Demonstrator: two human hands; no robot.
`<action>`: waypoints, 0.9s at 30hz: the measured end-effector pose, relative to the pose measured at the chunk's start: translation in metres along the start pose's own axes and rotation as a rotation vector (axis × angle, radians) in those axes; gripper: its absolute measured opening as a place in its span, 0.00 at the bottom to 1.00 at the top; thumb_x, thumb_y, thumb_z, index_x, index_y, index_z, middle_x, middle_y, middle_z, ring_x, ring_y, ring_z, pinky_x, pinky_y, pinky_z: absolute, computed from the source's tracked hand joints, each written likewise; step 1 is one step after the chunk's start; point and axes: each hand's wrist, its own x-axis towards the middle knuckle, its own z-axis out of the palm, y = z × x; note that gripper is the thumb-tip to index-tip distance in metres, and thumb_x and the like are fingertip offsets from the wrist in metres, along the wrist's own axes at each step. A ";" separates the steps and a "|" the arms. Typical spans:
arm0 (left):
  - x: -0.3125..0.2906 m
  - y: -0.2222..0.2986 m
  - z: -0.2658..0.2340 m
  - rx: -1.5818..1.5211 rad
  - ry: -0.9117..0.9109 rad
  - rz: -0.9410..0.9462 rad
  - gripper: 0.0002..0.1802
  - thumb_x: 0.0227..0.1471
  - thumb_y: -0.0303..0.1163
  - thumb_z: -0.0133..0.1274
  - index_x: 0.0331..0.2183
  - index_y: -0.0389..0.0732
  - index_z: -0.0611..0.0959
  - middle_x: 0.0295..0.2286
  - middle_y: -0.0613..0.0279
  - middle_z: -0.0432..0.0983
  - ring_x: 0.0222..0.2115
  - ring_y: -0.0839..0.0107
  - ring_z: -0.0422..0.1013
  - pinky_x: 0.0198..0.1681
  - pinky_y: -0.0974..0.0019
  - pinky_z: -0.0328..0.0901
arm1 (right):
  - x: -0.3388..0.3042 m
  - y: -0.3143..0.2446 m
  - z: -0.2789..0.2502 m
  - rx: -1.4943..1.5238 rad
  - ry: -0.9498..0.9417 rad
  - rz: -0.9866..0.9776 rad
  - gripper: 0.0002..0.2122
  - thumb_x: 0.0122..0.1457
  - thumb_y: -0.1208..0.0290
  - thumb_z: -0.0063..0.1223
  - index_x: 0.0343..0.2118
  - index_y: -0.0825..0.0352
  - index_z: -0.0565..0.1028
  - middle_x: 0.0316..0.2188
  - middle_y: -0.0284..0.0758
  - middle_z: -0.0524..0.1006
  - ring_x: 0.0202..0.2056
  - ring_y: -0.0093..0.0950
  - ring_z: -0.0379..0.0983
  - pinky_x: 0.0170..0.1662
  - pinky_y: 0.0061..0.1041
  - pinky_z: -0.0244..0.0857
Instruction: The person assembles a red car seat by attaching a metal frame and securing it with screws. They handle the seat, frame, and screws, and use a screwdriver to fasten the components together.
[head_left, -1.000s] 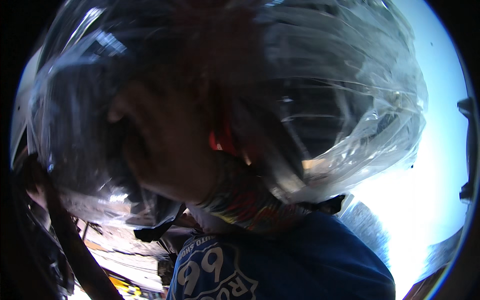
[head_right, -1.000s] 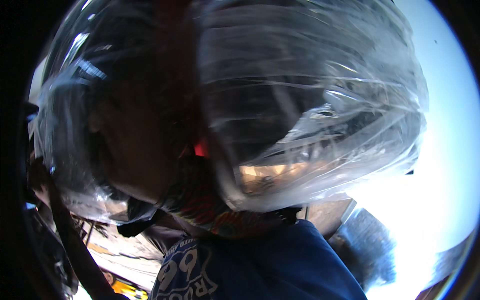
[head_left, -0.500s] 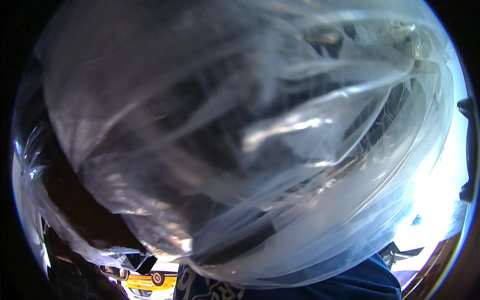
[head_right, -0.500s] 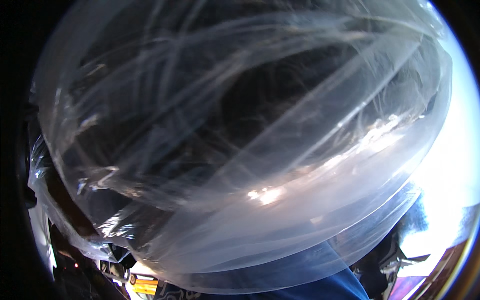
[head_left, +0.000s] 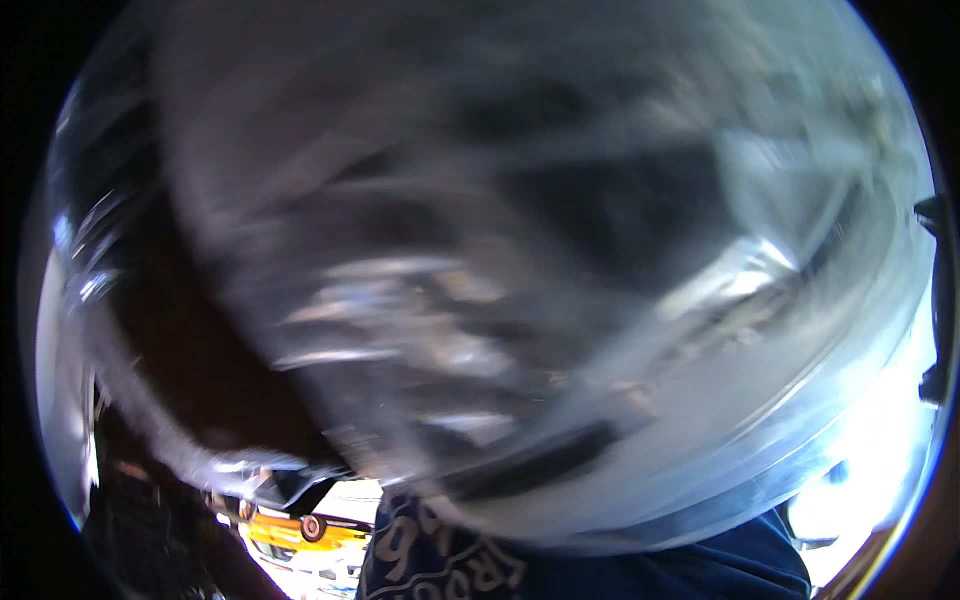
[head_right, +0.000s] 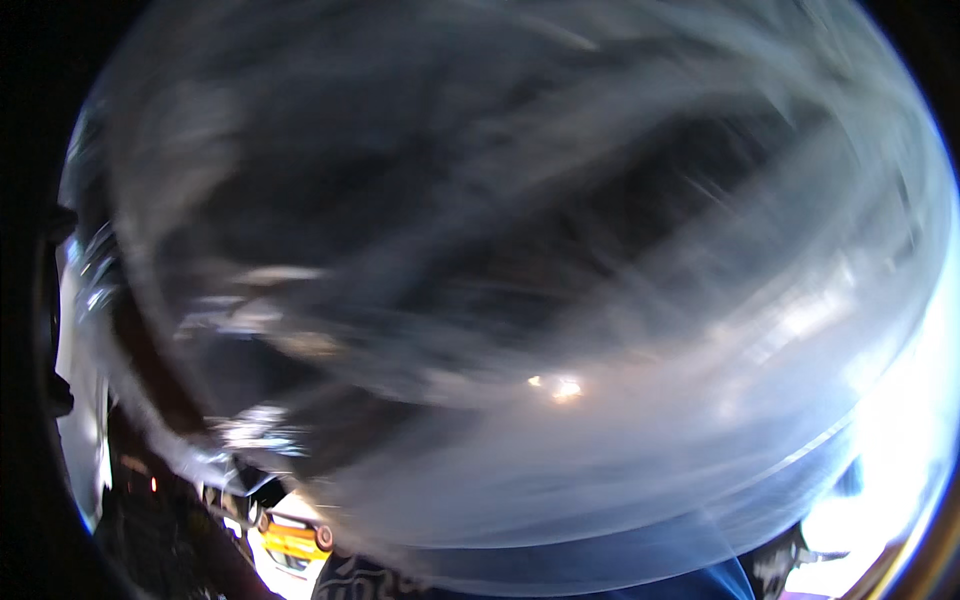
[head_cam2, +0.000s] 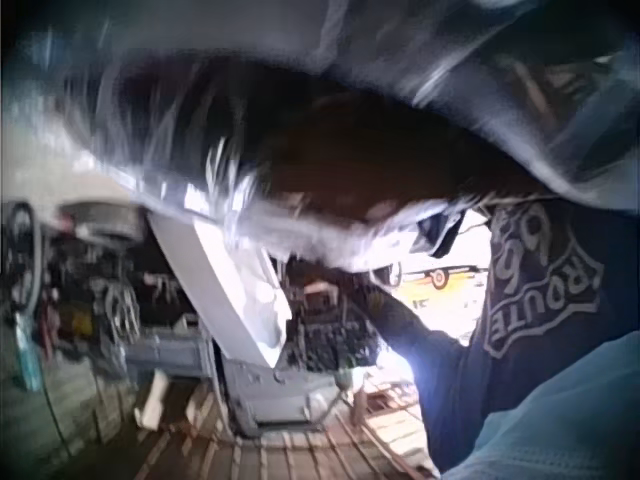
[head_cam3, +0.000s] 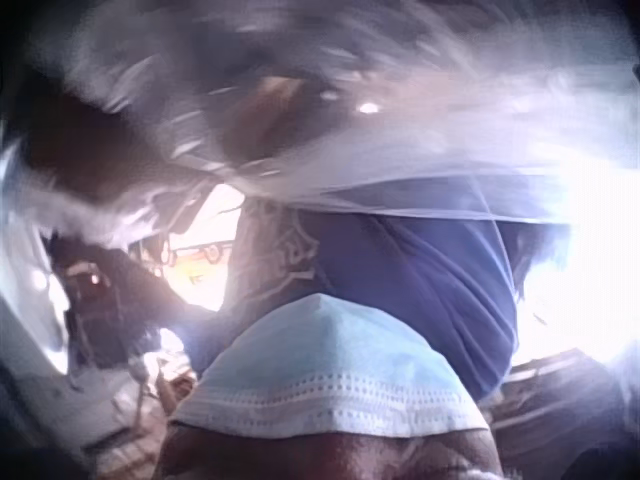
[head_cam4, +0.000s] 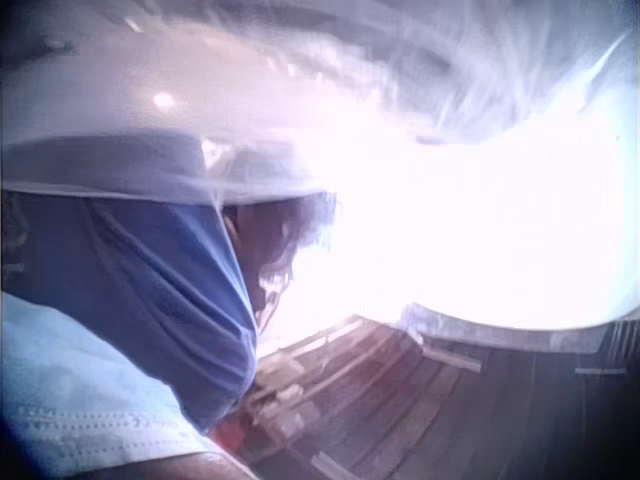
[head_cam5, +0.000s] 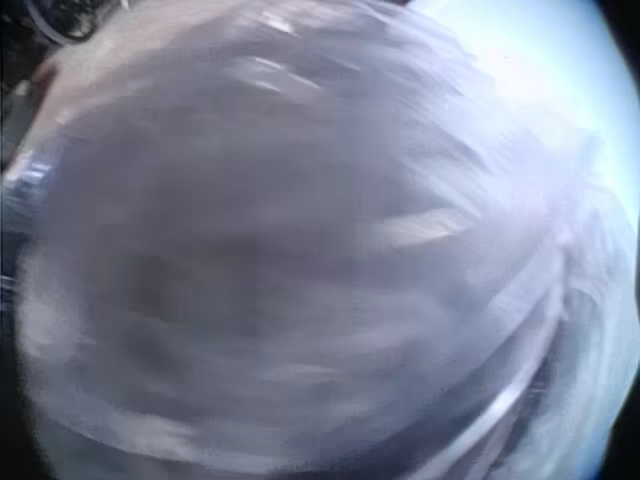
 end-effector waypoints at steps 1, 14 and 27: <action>-0.001 0.004 -0.003 -0.015 0.009 -0.007 0.14 0.62 0.32 0.45 0.38 0.37 0.83 0.32 0.62 0.76 0.32 0.72 0.69 0.35 0.67 0.64 | 0.000 -0.002 0.002 0.002 -0.015 0.003 0.15 0.40 0.84 0.51 0.35 0.64 0.73 0.34 0.39 0.68 0.39 0.39 0.67 0.43 0.39 0.60; -0.016 0.073 -0.003 -0.442 0.174 -0.252 0.09 0.56 0.24 0.44 0.33 0.34 0.81 0.27 0.58 0.77 0.30 0.69 0.71 0.36 0.63 0.65 | 0.000 0.003 0.010 0.044 -0.199 0.083 0.11 0.46 0.85 0.45 0.34 0.66 0.72 0.33 0.41 0.73 0.38 0.42 0.71 0.45 0.37 0.63; -0.019 0.076 0.008 -0.843 0.589 -0.312 0.10 0.56 0.25 0.48 0.37 0.33 0.81 0.31 0.49 0.80 0.35 0.62 0.75 0.43 0.60 0.68 | -0.018 0.035 0.003 -0.251 -0.160 -0.209 0.11 0.57 0.82 0.49 0.42 0.68 0.76 0.40 0.35 0.78 0.45 0.29 0.74 0.52 0.29 0.65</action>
